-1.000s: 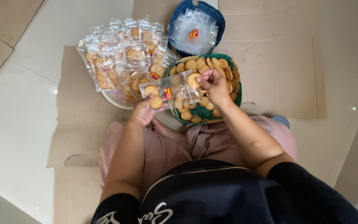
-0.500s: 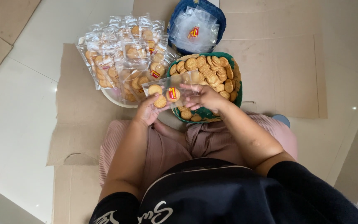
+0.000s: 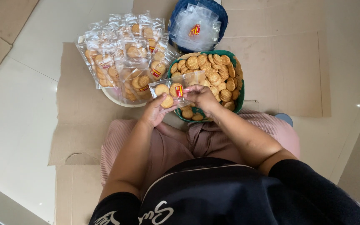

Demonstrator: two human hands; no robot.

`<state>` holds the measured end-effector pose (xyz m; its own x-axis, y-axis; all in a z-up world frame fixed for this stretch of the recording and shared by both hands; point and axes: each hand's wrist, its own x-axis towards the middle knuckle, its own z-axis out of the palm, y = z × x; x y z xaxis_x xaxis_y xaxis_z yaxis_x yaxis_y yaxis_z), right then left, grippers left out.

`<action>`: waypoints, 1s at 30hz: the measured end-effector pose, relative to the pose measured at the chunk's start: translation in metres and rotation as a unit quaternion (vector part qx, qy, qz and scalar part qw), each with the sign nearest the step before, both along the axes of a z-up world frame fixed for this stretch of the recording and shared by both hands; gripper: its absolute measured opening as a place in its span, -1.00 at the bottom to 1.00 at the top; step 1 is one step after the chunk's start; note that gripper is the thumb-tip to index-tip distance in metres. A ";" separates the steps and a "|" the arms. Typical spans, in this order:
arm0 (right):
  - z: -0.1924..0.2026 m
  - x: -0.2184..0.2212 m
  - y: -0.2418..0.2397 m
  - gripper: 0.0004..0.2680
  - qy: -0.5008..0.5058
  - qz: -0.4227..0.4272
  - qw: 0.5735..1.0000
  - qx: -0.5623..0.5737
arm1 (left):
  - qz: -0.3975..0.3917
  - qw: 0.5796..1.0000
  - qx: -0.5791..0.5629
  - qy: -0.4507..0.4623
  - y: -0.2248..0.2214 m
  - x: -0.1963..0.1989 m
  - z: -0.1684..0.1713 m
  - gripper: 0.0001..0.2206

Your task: The person picks up cookies from a basket by hand and places them into small plastic bags.

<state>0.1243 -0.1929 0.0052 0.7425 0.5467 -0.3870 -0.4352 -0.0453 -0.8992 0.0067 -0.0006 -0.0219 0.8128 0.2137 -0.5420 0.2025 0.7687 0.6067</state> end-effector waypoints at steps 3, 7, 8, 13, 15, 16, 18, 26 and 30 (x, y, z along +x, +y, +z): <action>0.008 0.003 -0.003 -0.78 0.014 0.010 1.000 0.017 | -0.009 1.000 0.000 -0.002 -0.001 -0.002 0.001 -0.69; 0.014 0.002 -0.003 -0.75 0.018 0.020 1.000 0.007 | -0.022 1.000 0.008 0.004 -0.005 -0.004 0.003 -0.69; 0.017 0.001 -0.002 -0.75 0.015 0.020 1.000 0.008 | -0.014 1.000 0.004 0.003 -0.006 -0.004 0.003 -0.69; 0.004 0.003 -0.004 -0.79 0.029 0.024 0.998 0.041 | 0.009 1.000 -0.017 -0.010 -0.008 -0.002 -0.010 -0.70; 0.001 0.006 -0.004 -0.79 0.029 0.029 0.998 0.048 | 0.013 1.000 -0.024 -0.015 -0.009 0.000 -0.011 -0.71; -0.001 0.007 -0.004 -0.77 -0.002 0.024 0.999 0.033 | 0.012 1.000 -0.013 -0.016 -0.011 -0.001 -0.006 -0.70; 0.001 0.006 -0.003 -0.74 -0.035 0.021 0.999 0.018 | 0.012 1.000 -0.001 -0.017 -0.013 0.000 0.001 -0.70; 0.023 0.003 -0.005 -0.77 -0.020 0.012 0.999 0.032 | 0.043 0.997 -0.055 -0.026 -0.015 0.003 -0.005 -0.54; 0.038 0.008 -0.013 -0.76 -0.028 0.051 0.998 0.005 | 0.041 0.998 -0.041 -0.037 -0.016 0.002 0.000 -0.58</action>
